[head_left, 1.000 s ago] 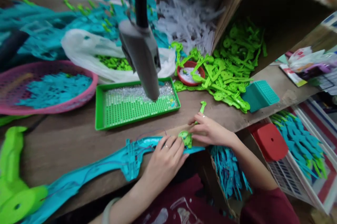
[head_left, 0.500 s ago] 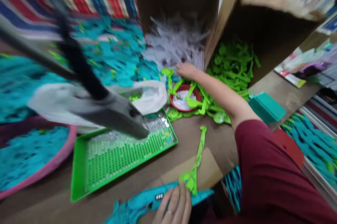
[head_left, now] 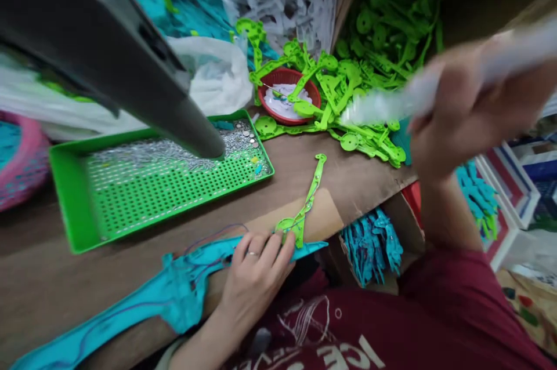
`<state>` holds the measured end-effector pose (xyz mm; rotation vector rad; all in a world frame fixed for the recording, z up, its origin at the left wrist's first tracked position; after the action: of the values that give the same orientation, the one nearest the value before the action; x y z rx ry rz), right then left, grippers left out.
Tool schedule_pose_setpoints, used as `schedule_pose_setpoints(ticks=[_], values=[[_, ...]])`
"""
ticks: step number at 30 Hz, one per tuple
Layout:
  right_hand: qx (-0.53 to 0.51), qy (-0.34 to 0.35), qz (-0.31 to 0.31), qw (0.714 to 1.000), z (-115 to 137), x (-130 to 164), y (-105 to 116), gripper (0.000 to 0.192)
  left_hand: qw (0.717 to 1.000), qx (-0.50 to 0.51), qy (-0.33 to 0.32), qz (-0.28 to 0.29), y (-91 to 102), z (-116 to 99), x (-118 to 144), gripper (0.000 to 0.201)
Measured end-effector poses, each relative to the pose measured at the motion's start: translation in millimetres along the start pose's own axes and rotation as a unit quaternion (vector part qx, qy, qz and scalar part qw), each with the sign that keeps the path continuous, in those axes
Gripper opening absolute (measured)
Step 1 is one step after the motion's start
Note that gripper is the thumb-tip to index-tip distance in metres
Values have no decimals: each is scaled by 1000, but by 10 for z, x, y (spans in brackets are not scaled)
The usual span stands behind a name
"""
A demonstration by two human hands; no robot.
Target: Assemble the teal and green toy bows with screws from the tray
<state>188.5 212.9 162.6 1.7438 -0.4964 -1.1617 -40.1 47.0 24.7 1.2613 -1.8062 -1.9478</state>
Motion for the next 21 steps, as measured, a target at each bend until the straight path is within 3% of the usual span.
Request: schedule_pose_setpoints(ticks=[1,3,4,6,8,10,15,21], values=[[20,-22,-70,997,130,390,142,29,1000,-6,-6,12,1,1,-12,25],[23,1,-99,995,432,979,140,17,999,-23,-19,33,4,-10,-36,33],[25,15,-101,994,557,1163,58,14,998,-35,-25,43,4,-20,-49,38],[33,56,-41,997,739,1338,-242,14,996,-62,-34,57,2,-45,-77,43],[17,90,26,995,823,1375,-542,22,994,-87,-39,62,3,-69,-102,45],[-38,117,45,991,876,1382,-710,28,992,-103,-40,60,5,-85,-115,44],[-153,153,-33,976,1133,1399,-686,18,994,-99,-42,36,10,-107,-90,32],[-219,114,37,968,1302,1088,-769,22,993,-105,-37,43,1,-92,-62,32]])
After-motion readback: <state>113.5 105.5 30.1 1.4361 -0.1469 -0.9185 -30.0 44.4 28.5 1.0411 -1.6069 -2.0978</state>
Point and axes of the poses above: each hand's wrist, its own x-axis away from the middle knuckle, its own y-axis out of the back of the hand, z = x × y, the point moved 5 cm from there along -x, towards the middle knuckle, and after that the axes turned 3 degrees about -y, right-handed, at the moved point
